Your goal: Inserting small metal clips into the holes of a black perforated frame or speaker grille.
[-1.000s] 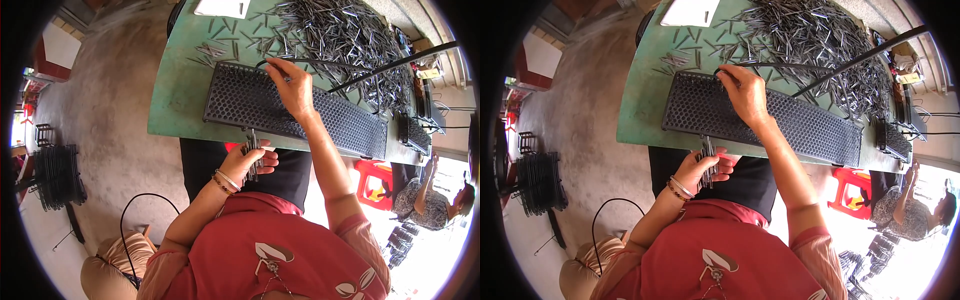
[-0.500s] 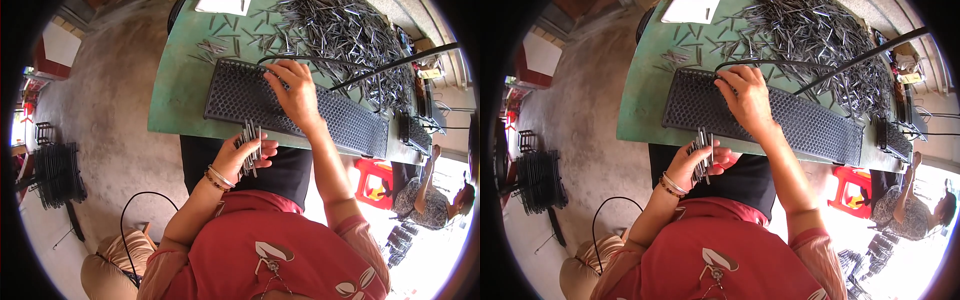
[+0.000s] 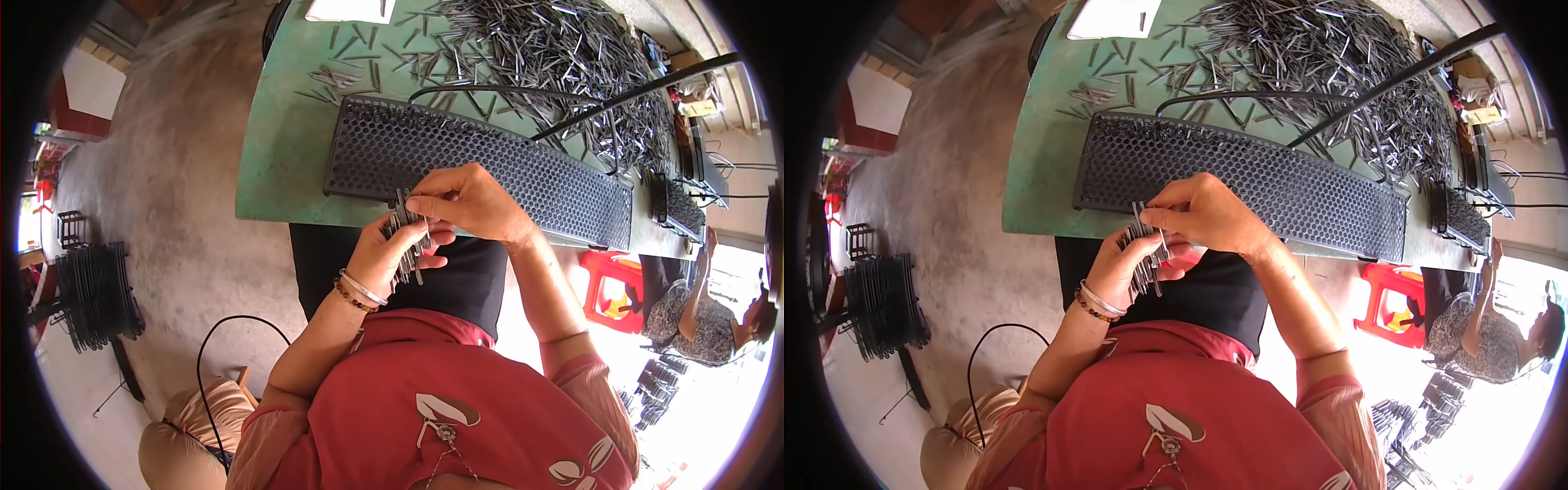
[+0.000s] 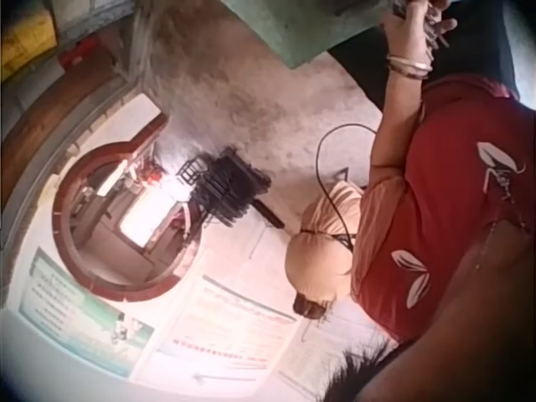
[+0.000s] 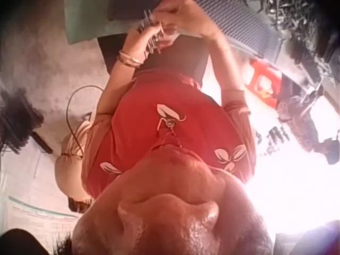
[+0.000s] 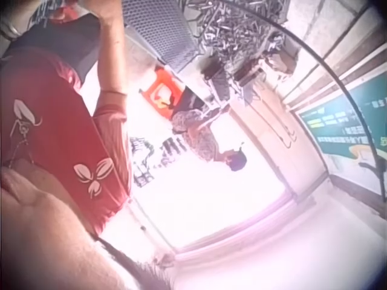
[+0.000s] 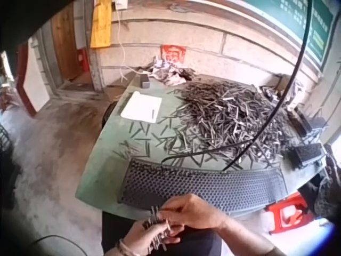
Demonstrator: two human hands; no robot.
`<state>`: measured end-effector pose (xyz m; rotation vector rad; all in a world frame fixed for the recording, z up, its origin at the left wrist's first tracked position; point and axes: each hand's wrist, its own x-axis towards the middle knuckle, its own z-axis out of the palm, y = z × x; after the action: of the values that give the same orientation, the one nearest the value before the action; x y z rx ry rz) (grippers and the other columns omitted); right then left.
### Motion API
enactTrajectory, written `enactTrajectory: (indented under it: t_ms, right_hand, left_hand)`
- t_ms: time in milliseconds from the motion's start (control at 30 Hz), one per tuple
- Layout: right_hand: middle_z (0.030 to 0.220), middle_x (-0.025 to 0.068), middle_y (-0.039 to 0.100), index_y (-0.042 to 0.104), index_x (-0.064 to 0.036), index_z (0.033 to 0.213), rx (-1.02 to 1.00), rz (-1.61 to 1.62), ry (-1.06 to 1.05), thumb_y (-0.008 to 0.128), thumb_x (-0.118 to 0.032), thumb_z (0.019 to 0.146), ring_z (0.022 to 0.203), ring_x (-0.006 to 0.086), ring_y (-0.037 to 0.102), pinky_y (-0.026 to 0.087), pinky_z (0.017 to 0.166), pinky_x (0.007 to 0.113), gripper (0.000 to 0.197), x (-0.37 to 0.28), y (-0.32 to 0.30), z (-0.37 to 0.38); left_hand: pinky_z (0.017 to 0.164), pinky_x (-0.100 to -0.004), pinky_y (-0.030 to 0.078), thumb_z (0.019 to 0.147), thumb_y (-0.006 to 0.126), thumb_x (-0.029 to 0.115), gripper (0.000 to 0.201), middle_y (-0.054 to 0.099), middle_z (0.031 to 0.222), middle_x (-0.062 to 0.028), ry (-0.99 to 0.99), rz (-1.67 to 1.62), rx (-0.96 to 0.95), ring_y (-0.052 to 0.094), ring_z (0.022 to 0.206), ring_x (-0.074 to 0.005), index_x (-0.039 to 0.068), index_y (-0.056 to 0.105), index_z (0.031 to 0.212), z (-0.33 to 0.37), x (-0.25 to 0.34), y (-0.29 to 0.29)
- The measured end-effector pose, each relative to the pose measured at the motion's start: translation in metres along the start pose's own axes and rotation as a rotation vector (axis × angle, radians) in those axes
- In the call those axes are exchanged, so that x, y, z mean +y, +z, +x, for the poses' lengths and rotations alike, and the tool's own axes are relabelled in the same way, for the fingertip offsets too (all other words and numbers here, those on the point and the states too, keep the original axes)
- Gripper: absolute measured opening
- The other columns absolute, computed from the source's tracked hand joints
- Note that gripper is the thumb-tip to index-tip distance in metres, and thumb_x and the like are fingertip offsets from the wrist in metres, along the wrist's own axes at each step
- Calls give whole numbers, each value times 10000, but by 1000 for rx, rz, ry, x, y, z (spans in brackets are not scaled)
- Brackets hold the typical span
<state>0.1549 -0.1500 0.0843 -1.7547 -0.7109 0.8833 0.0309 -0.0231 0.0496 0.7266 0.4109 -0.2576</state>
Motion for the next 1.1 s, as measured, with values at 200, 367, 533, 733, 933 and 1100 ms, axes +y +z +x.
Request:
enactTrajectory:
  t_ms: [200,367,533,733,933,1100]
  right_hand:
    - [783,40,656,689,31,891,125,122,59,672,-113,844,679,77,588,476,609,218,153,-2,-7,-5]
    - [831,56,689,659,17,1023,459,19,-84,662,-113,856,741,68,611,493,649,207,211,-5,-20,8]
    - [849,61,695,663,8,1022,642,-165,-209,673,-125,849,778,70,615,497,700,215,218,18,-31,37]
    - [846,66,700,675,-38,1021,694,-346,-278,681,-121,833,759,88,634,500,692,235,206,23,-29,49]
    - [826,82,696,679,-47,998,690,-421,-381,686,-135,828,712,121,647,505,652,261,192,27,-27,50]
    - [825,80,695,678,-49,992,689,-442,-377,697,-138,817,710,122,646,501,649,260,197,28,-28,49]
  left_hand:
    - [734,-362,584,906,509,121,289,634,1052,-192,-29,-181,32,649,948,-277,-60,538,1131,4,-2,-4]
    - [723,-363,584,898,521,110,286,636,1052,-203,-39,-149,79,660,922,-281,-53,545,1132,5,-10,-12]
    - [703,-369,584,903,523,95,225,645,1021,-199,-114,-146,13,664,902,-276,-23,573,1087,4,-19,-12]
    - [703,-360,582,910,511,102,219,649,1019,-187,-138,-93,40,666,897,-255,-22,577,1079,1,-20,-12]
    - [703,-351,579,914,495,115,231,654,1018,-172,-173,-47,5,668,885,-237,-18,581,1083,2,-20,-12]
    - [701,-346,577,911,499,122,234,656,1013,-168,-173,-32,12,669,875,-231,-14,583,1081,3,-20,-10]
